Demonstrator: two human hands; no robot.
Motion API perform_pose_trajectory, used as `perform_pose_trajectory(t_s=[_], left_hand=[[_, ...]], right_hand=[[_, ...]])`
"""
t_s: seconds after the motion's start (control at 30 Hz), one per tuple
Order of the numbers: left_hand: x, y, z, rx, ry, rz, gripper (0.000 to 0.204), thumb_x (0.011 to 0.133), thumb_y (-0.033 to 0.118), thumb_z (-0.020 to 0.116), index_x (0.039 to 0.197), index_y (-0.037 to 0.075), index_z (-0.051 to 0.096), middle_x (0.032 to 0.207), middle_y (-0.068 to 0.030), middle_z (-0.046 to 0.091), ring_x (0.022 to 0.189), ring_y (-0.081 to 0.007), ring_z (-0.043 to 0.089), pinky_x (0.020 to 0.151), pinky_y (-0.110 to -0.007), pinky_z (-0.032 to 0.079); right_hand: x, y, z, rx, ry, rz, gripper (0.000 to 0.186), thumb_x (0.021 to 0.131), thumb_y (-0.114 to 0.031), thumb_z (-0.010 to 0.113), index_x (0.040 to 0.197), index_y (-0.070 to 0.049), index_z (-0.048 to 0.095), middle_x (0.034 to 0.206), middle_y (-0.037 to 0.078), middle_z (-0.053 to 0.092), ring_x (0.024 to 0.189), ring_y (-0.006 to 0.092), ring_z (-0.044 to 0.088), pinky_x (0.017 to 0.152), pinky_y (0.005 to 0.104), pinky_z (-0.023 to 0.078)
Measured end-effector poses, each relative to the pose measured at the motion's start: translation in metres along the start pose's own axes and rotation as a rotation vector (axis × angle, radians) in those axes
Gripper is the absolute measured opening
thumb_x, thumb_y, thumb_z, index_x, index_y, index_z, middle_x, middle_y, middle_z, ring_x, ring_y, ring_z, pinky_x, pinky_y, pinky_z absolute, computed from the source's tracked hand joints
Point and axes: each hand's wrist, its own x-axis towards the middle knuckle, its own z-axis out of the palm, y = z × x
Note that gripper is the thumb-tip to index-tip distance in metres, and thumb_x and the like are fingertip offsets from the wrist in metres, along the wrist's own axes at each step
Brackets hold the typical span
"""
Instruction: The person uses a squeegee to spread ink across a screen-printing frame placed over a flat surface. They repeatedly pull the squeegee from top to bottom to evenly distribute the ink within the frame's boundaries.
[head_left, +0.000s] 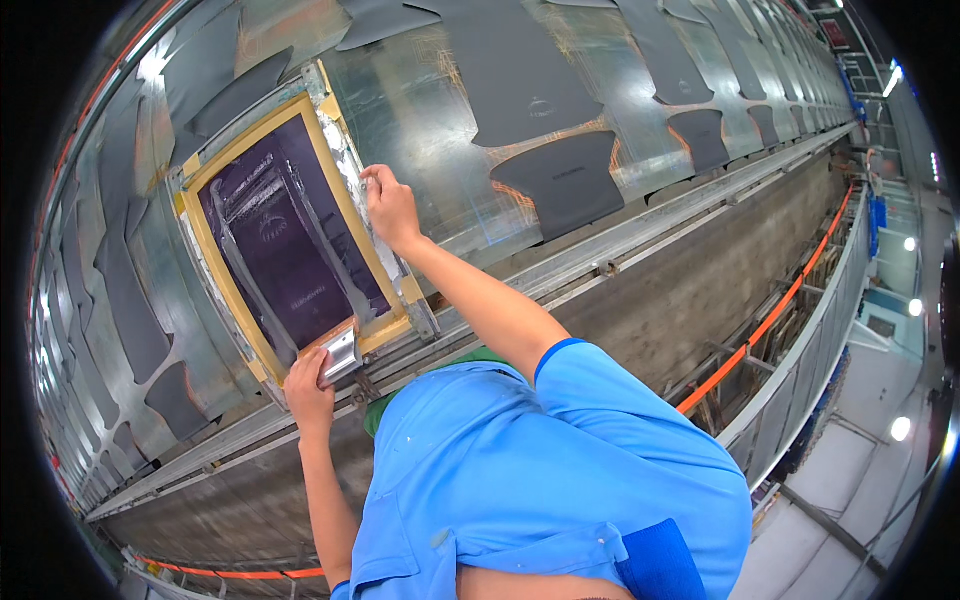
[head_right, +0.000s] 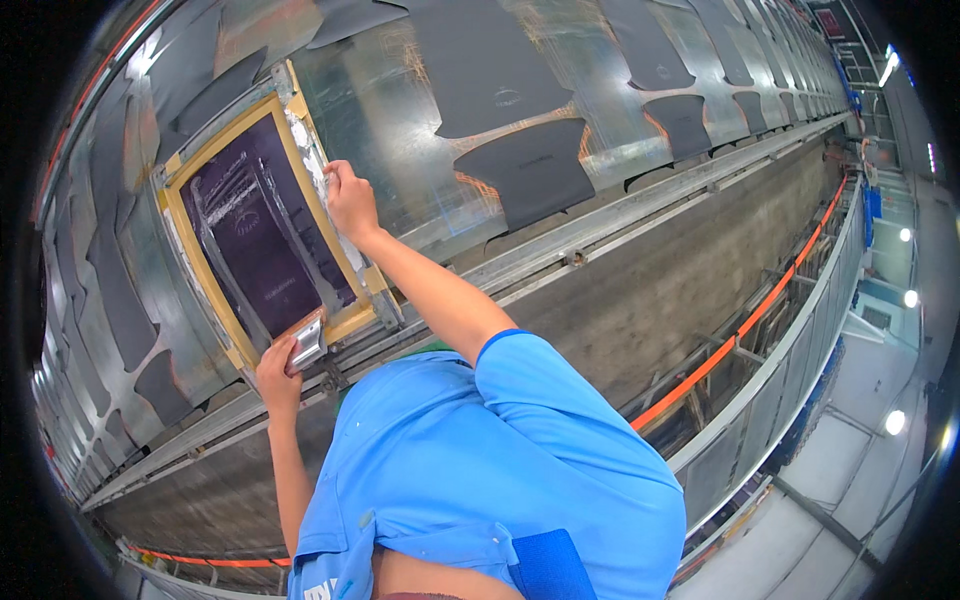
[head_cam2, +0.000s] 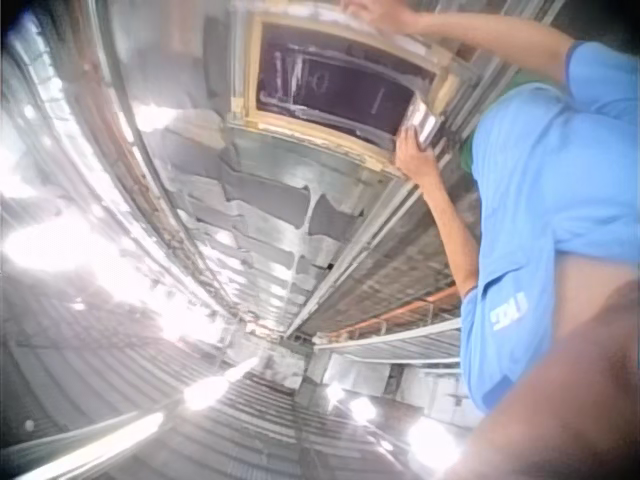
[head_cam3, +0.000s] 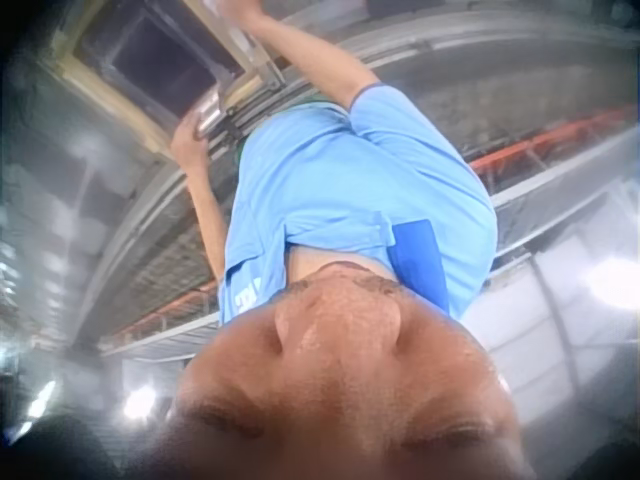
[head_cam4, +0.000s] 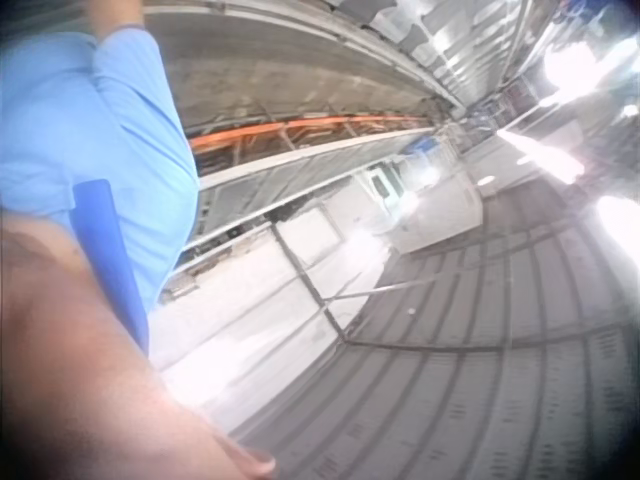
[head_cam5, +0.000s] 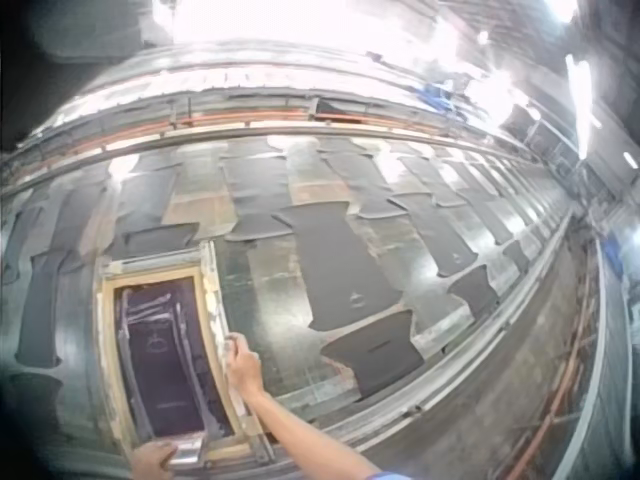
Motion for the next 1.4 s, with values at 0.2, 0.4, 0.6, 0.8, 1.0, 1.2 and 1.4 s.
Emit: perform_pose_trajectory(t_s=[0.2,0.4,0.6,0.8,1.0,1.2,1.4], left_hand=[[-0.003,-0.009,-0.006,-0.039,0.114,-0.083,0.058,0.068,-0.012,0.06,0.12,0.01,0.071,0.125,-0.0085,0.07,0.116,-0.0292,0.065,0.095,-0.04,0.051],[0.062,-0.035,-0.025,0.167,0.231,-0.023,0.046,0.077,0.004,0.065,0.119,0.022,0.073,0.12,0.0004,0.073,0.107,-0.0175,0.068,0.093,-0.035,0.04],[0.195,-0.084,-0.048,0.234,0.347,0.089,0.035,0.081,0.006,0.067,0.111,0.022,0.074,0.112,0.0038,0.075,0.099,-0.0133,0.069,0.089,-0.04,0.033],[0.315,-0.107,-0.084,0.3,0.181,0.097,0.027,0.082,0.013,0.066,0.104,0.025,0.078,0.097,-0.0017,0.077,0.09,-0.0206,0.069,0.088,-0.043,0.034],[0.293,-0.101,-0.043,0.261,0.275,0.042,0.027,0.081,0.014,0.067,0.103,0.024,0.079,0.099,-0.0009,0.076,0.091,-0.0214,0.068,0.09,-0.043,0.033],[0.131,-0.059,-0.001,0.196,0.298,0.108,0.034,0.073,-0.003,0.067,0.093,0.023,0.075,0.099,0.0066,0.075,0.098,-0.0114,0.067,0.086,-0.042,0.033],[-0.002,-0.028,0.025,0.221,0.285,0.068,0.043,0.07,-0.002,0.069,0.105,0.024,0.075,0.109,0.0071,0.075,0.107,-0.0094,0.067,0.085,-0.04,0.033]], right_hand=[[0.002,0.005,0.023,-0.089,0.027,0.017,0.016,0.1,-0.016,0.051,0.107,-0.008,0.063,0.072,0.021,0.066,0.072,0.0423,0.067,0.068,0.052,0.05],[0.0,0.009,0.029,-0.157,-0.019,0.102,0.024,0.101,-0.027,0.048,0.109,-0.012,0.065,0.08,0.024,0.068,0.078,0.0472,0.066,0.068,0.0572,0.048],[-0.006,-0.013,0.019,-0.249,0.051,0.045,0.022,0.1,-0.022,0.051,0.11,-0.012,0.068,0.066,0.018,0.064,0.066,0.0394,0.065,0.065,0.0502,0.047],[-0.008,-0.022,0.016,-0.233,-0.001,0.18,0.021,0.099,-0.018,0.051,0.109,-0.011,0.068,0.062,0.015,0.061,0.059,0.0311,0.061,0.062,0.0445,0.045],[-0.005,-0.011,0.02,-0.265,-0.014,0.15,0.021,0.1,-0.018,0.051,0.11,-0.01,0.067,0.064,0.016,0.061,0.059,0.0297,0.06,0.062,0.0438,0.045],[0.004,0.028,0.026,-0.183,0.057,-0.016,0.023,0.101,-0.021,0.051,0.111,-0.01,0.068,0.074,0.015,0.065,0.067,0.0296,0.063,0.069,0.0418,0.048],[-0.003,0.002,0.027,-0.234,-0.035,0.121,0.024,0.101,-0.022,0.051,0.11,-0.009,0.069,0.074,0.012,0.065,0.067,0.026,0.062,0.068,0.0401,0.047]])
